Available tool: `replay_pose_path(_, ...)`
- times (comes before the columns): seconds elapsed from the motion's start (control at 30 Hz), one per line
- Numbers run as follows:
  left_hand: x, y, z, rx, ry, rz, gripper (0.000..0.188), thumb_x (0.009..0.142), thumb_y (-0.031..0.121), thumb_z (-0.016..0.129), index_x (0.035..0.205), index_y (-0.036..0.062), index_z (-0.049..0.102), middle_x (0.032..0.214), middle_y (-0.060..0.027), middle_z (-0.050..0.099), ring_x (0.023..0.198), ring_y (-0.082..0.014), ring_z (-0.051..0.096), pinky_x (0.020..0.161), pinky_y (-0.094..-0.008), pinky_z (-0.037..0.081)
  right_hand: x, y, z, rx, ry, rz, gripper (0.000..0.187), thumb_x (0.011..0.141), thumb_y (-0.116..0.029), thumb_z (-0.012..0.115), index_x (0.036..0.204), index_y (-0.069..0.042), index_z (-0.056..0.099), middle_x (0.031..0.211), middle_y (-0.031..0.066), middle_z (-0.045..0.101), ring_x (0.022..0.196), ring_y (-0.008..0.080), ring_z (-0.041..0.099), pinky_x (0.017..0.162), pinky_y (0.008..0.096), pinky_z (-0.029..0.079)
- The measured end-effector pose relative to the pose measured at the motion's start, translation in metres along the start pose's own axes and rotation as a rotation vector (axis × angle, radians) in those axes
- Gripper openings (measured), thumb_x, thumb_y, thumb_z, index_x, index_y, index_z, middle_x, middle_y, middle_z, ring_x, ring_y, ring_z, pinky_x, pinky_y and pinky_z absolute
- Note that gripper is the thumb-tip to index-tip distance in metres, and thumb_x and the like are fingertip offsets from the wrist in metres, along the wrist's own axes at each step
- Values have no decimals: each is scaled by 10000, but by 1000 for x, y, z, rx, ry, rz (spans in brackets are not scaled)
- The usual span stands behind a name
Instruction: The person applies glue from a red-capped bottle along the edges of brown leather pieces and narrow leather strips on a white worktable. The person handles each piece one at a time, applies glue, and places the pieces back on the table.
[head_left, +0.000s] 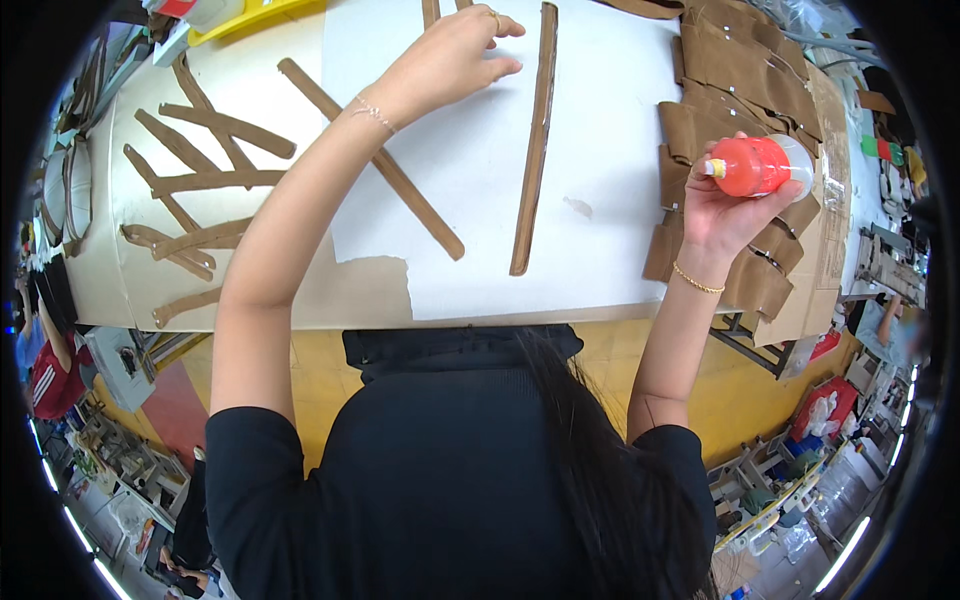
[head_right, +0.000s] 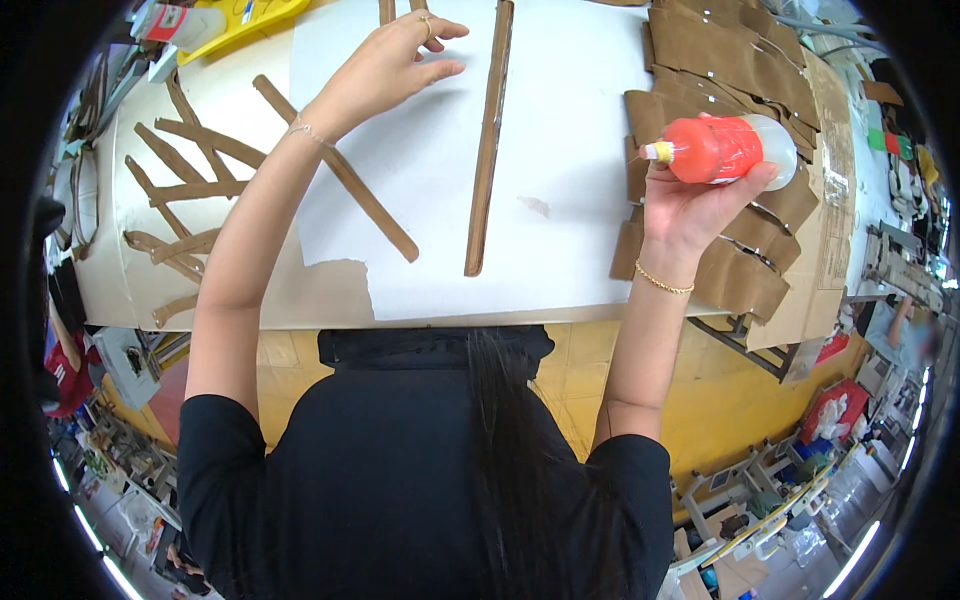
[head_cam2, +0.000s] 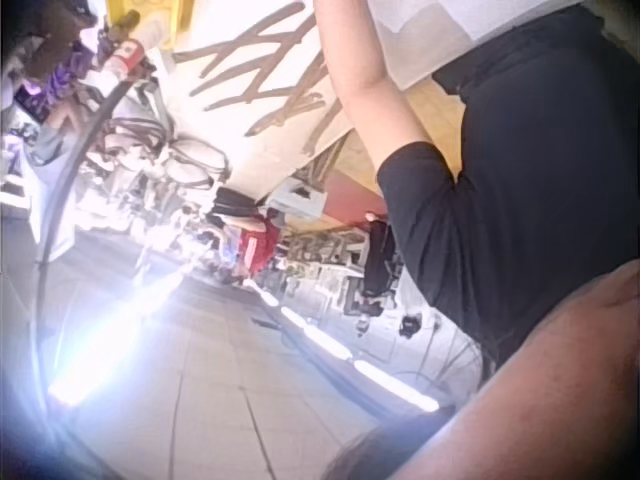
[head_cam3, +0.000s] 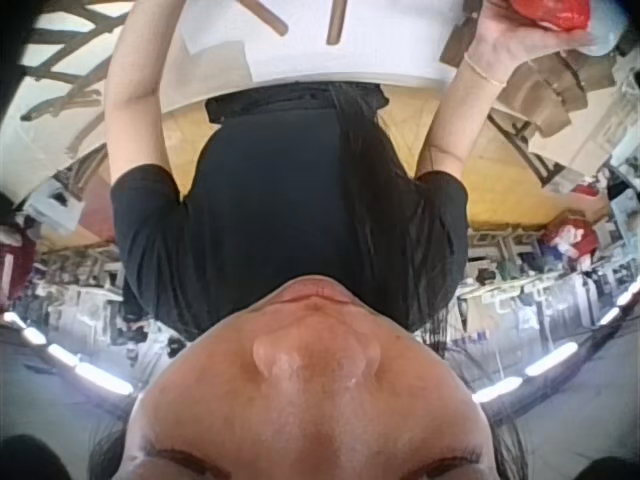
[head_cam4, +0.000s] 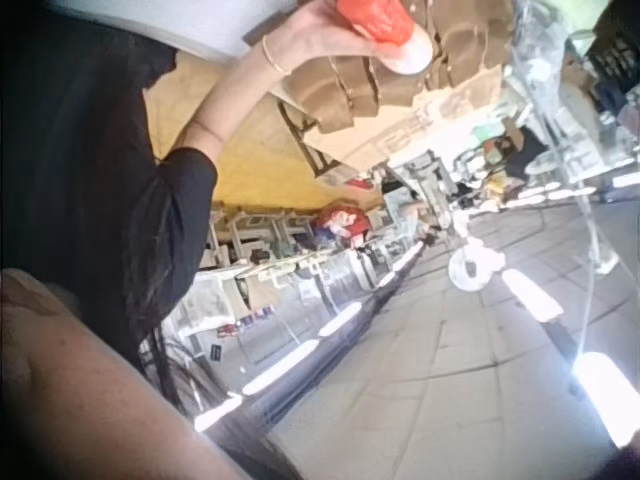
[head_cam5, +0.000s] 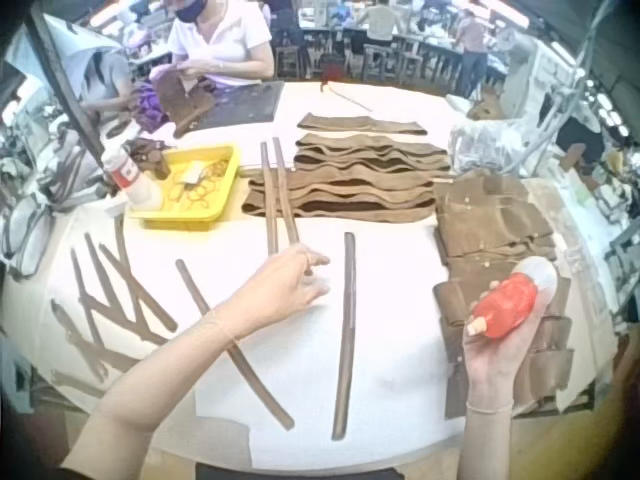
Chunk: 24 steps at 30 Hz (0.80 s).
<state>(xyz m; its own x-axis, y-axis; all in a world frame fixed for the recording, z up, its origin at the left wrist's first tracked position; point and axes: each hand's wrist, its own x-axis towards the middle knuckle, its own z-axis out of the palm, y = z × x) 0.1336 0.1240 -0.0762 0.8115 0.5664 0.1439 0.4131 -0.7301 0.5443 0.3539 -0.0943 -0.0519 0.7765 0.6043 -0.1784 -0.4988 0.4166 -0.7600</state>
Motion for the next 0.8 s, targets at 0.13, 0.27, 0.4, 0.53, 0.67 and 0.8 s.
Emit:
replay_pose_path(0.13, 41, -13, 2, 5, 8, -13, 313, 853, 216, 634, 1110, 37, 624, 1038, -123, 624, 889, -214, 619, 802, -329, 505, 9, 14, 8, 21, 64, 5, 753, 722, -681, 603, 1157, -76, 495, 1027, 76, 599, 850, 244, 609, 619, 390, 560)
replay_pose_path(0.27, 71, -20, 4, 63, 76, 2, 300, 842, 187, 642, 1097, 30, 639, 1005, -128, 634, 842, -225, 629, 792, -328, 504, 18, 22, 7, -6, 48, 33, 711, 771, -660, 567, 1191, -95, 470, 1068, 69, 588, 895, 230, 602, 632, 418, 559)
replay_pose_path(0.4, 94, -26, 11, 61, 29, -27, 309, 808, 160, 666, 1082, 18, 646, 971, -141, 643, 867, -241, 632, 808, -326, 499, 30, 26, 0, 18, 33, 48, 647, 808, -627, 551, 1192, -111, 472, 1060, 71, 591, 901, 207, 604, 653, 401, 559)
replay_pose_path(0.53, 108, -29, 16, 34, -46, -55, 343, 755, 166, 713, 1047, 1, 646, 967, -152, 642, 898, -265, 626, 824, -337, 492, 35, 29, -7, 62, 27, 94, 630, 812, -621, 551, 1178, -113, 479, 1043, 70, 598, 899, 201, 605, 667, 379, 560)
replay_pose_path(0.67, 115, -27, 20, 12, -80, -107, 345, 713, 183, 753, 976, -15, 650, 965, -154, 638, 913, -264, 616, 820, -338, 483, 35, 30, -10, 91, 57, 111, 613, 816, -613, 553, 1165, -114, 485, 1038, 69, 602, 885, 199, 608, 686, 351, 554)
replay_pose_path(0.8, 121, -23, 18, -42, -127, -184, 289, 695, 158, 761, 899, -18, 656, 899, -142, 655, 846, -241, 627, 769, -326, 491, 34, 30, -10, 111, 24, 118, 596, 822, -604, 555, 1142, -105, 501, 1024, 67, 604, 879, 201, 600, 722, 325, 534)
